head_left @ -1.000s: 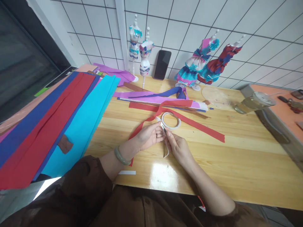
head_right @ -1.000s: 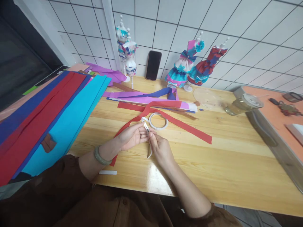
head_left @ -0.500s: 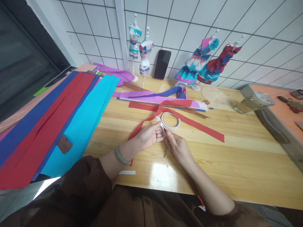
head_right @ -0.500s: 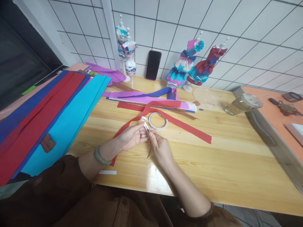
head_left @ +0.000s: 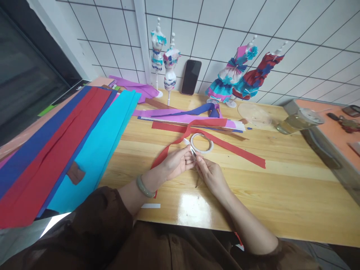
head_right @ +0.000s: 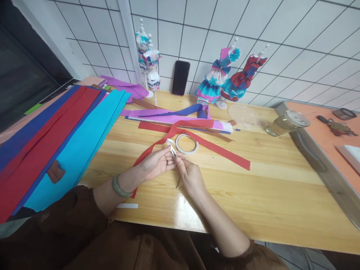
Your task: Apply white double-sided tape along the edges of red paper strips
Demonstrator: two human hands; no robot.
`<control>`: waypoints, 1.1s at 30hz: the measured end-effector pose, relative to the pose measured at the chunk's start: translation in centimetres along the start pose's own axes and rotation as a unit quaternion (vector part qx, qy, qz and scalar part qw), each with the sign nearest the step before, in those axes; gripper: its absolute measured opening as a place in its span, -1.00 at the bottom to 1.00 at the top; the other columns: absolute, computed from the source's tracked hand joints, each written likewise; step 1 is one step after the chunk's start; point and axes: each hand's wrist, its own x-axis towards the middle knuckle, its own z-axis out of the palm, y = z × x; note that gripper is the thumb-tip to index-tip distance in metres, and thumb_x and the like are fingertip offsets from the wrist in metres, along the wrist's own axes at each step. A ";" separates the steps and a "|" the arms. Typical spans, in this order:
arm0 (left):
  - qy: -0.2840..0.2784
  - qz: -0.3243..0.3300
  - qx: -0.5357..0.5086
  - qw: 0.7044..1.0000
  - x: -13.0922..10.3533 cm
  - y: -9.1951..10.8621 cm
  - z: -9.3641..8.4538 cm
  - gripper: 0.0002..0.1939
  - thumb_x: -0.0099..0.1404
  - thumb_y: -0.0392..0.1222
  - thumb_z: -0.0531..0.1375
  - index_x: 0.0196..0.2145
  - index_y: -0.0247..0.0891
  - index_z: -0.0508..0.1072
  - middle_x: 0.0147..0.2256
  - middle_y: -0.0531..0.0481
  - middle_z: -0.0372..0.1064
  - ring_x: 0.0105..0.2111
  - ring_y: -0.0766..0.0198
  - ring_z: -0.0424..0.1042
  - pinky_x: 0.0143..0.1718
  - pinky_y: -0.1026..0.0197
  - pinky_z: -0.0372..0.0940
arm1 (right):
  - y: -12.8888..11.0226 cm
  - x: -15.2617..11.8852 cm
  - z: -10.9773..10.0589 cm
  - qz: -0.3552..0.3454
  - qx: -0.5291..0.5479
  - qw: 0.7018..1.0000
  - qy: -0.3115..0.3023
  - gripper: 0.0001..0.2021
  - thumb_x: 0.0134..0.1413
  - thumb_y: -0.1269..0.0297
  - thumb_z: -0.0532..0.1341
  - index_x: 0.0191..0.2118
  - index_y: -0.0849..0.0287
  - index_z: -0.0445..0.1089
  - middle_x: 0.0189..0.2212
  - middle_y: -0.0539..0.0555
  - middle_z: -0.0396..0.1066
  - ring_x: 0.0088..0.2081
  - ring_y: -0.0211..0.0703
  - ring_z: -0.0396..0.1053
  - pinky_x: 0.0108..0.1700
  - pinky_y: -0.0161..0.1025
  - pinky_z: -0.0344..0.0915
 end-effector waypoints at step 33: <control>0.000 0.011 0.017 1.000 0.0 1.6 -0.8 -0.55 0.26 0.03 -0.02 -0.26 -0.47 0.40 -0.18 -0.31 0.39 -0.13 0.14 0.37 0.03 0.12 0.16 | -0.8 -0.1 -1.5 -0.016 0.044 0.998 0.030 -0.68 0.04 0.03 0.09 -0.50 0.20 0.24 -0.63 -0.07 0.13 -0.54 -0.30 0.10 -0.48 -0.36 0.06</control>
